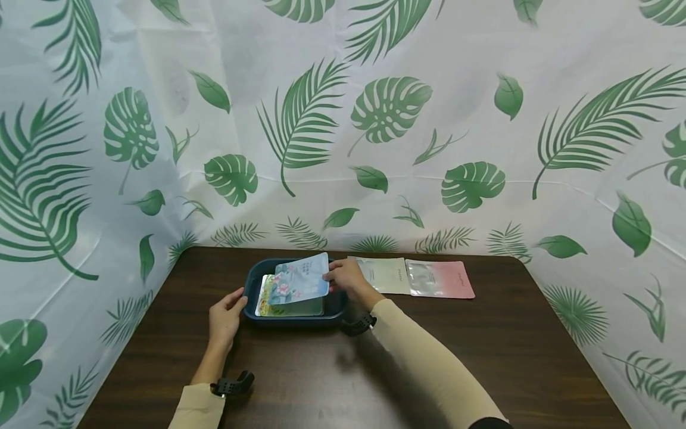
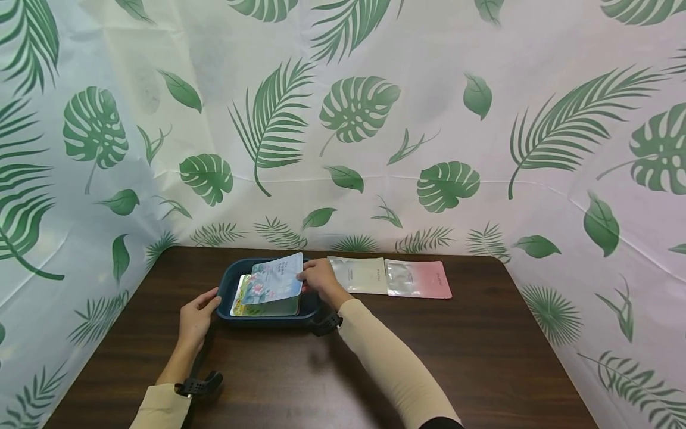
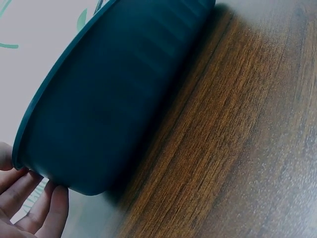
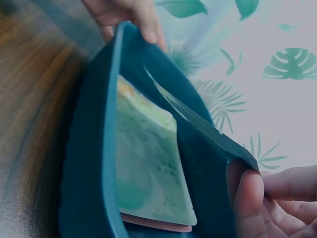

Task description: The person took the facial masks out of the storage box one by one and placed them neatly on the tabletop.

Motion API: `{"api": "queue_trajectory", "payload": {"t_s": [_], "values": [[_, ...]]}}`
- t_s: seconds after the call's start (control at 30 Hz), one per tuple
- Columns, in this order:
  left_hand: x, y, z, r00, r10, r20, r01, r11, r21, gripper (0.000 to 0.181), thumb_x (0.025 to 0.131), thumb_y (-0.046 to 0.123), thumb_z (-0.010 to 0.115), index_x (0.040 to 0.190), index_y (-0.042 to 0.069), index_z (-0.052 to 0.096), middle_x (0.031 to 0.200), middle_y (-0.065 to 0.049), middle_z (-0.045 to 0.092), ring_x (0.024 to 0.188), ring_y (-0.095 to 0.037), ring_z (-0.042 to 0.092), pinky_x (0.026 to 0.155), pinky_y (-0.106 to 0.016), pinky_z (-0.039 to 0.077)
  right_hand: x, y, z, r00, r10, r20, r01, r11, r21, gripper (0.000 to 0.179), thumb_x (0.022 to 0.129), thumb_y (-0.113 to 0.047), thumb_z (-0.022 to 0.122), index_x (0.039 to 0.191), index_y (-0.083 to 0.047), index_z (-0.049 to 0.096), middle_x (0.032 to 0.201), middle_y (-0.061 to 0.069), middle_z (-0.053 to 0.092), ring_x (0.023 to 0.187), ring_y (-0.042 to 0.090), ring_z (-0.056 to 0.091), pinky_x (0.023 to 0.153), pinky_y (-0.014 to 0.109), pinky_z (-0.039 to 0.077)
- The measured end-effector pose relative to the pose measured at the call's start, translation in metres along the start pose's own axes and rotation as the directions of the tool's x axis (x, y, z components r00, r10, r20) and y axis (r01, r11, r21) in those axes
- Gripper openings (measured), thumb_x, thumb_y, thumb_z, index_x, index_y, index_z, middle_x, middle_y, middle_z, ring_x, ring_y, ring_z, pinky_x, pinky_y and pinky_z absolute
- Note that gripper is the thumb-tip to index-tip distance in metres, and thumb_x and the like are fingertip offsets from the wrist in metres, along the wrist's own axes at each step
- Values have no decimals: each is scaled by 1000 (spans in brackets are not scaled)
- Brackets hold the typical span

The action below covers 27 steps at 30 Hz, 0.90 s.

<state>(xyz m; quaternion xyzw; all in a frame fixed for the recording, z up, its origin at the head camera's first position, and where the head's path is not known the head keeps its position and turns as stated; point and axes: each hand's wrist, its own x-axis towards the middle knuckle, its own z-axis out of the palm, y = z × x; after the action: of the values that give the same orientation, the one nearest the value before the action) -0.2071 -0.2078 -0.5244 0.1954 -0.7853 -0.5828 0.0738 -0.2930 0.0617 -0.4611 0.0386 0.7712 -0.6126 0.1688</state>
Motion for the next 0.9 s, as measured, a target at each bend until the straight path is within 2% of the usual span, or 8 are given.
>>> {"api": "queue_trajectory", "payload": {"t_s": [0.23,0.37,0.6,0.9], "values": [[0,1,0,1000,8,-5,-8,1000,-5,38,99,20,57,133,4,59,133,-19,60,99,-12,52,70,-12,42,-6,-5,-15,1000,24,-3,-24,1000,15,25,88,2,64,113,5,61,84,10,62,60,14,57,55,23,52],[1,1,0,1000,-1,0,1,1000,-10,38,99,20,56,134,5,58,134,-19,59,103,-15,53,70,-13,42,-8,-5,-25,1000,13,-9,-13,1000,27,24,88,1,65,112,5,63,85,9,64,61,14,57,55,22,51],[3,1,0,1000,-19,21,19,1000,-15,40,100,21,54,136,5,56,138,-18,56,115,-23,51,71,-10,40,-12,-4,-44,1000,5,2,-5,994,105,30,87,1,65,117,6,63,80,6,66,57,13,56,56,23,51],[3,-1,0,999,-24,25,24,1000,-13,40,100,22,53,137,6,55,138,-18,56,113,-23,52,71,-11,42,-16,-2,-68,1000,-2,0,2,988,156,34,88,2,63,121,9,59,81,4,66,60,12,58,55,22,49]]}}
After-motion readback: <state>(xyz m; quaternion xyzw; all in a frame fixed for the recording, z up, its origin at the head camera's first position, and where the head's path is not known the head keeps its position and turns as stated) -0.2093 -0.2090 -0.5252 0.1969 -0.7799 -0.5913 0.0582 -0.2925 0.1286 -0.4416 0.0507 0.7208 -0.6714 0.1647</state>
